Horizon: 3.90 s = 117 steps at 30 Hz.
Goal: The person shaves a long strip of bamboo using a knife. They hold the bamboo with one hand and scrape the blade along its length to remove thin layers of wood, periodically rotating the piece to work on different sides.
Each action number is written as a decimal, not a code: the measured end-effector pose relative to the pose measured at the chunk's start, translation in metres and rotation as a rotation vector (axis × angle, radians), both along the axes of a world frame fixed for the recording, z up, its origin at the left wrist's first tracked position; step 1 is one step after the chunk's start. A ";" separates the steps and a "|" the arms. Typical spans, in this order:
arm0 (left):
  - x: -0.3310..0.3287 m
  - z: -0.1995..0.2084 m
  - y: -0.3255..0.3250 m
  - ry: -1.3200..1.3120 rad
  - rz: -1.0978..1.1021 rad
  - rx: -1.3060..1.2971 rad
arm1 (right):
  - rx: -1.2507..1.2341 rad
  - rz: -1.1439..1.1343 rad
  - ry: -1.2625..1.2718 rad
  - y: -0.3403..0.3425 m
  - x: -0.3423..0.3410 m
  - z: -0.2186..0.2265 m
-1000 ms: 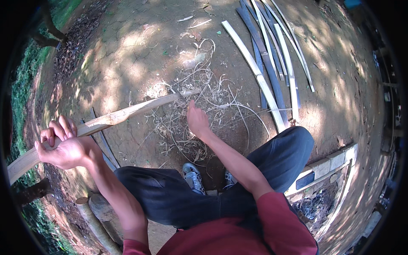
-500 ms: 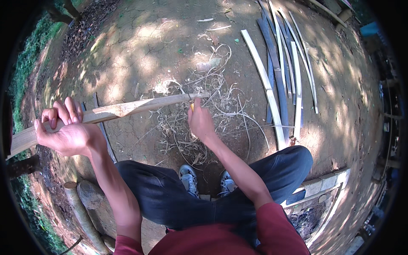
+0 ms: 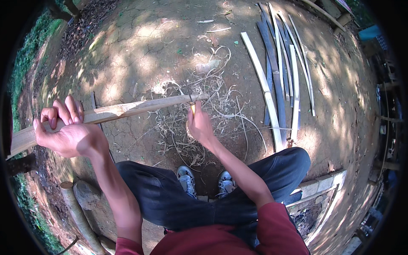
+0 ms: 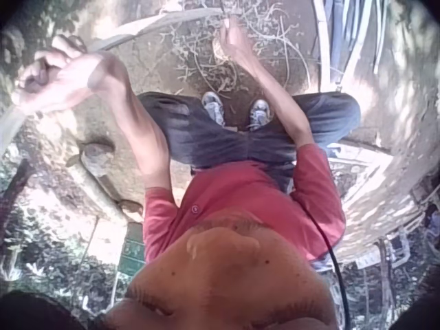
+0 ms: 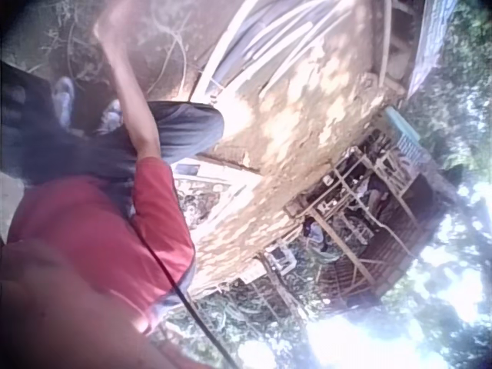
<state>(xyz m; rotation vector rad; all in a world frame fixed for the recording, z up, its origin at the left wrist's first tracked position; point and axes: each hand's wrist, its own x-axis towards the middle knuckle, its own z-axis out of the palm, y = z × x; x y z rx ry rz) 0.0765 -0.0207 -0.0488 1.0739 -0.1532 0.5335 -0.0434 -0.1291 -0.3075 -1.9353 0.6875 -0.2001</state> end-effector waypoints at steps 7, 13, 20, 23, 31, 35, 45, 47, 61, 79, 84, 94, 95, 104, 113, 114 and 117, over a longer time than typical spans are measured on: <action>-0.008 -0.001 -0.007 -0.080 -0.127 -0.066 | -0.286 -0.017 0.442 -0.044 -0.031 -0.145; 0.005 -0.004 0.003 -0.112 -0.048 -0.015 | -0.082 -0.154 0.220 -0.017 -0.025 -0.088; 0.011 -0.006 -0.001 -0.097 -0.060 -0.012 | -0.072 0.003 0.243 -0.003 -0.008 -0.070; 0.012 0.000 -0.011 -0.025 0.125 -0.037 | -0.181 0.000 0.171 -0.007 -0.007 -0.085; 0.005 -0.006 0.004 -0.089 -0.050 -0.020 | -0.048 -0.035 0.121 0.014 0.004 -0.045; -0.002 -0.005 -0.001 -0.064 -0.089 0.057 | -0.224 0.028 0.197 -0.022 -0.010 -0.082; -0.008 -0.006 0.012 -0.089 -0.176 0.103 | -0.212 0.051 0.192 -0.016 -0.009 -0.096; -0.013 -0.002 0.001 -0.053 -0.212 0.062 | -0.289 -0.027 0.241 -0.047 -0.033 -0.173; -0.008 0.000 0.003 -0.125 -0.433 -0.027 | -0.229 -0.039 0.234 -0.036 -0.017 -0.142; -0.015 -0.002 0.013 -0.067 -0.528 0.010 | -0.124 -0.037 0.165 -0.025 -0.007 -0.081; -0.012 -0.001 0.012 -0.078 -0.611 -0.014 | 0.007 -0.059 0.142 -0.003 0.003 -0.053; -0.008 -0.007 0.021 -0.138 -0.685 0.012 | 0.028 0.101 -0.014 0.000 0.004 0.024; -0.009 -0.006 0.021 -0.144 -0.710 0.016 | 0.109 0.088 -0.044 0.007 0.001 0.043; -0.012 -0.004 0.020 -0.180 -0.765 0.026 | -0.082 0.086 0.019 0.006 -0.005 0.046; -0.032 -0.006 0.009 -0.214 -0.757 -0.038 | -0.076 0.109 -0.012 -0.002 -0.025 0.045; -0.036 -0.006 0.011 -0.237 -0.815 0.010 | -0.151 0.138 0.003 -0.005 -0.022 0.049; -0.038 -0.007 0.012 -0.201 -0.818 -0.027 | -0.023 0.118 -0.050 0.027 -0.037 0.113</action>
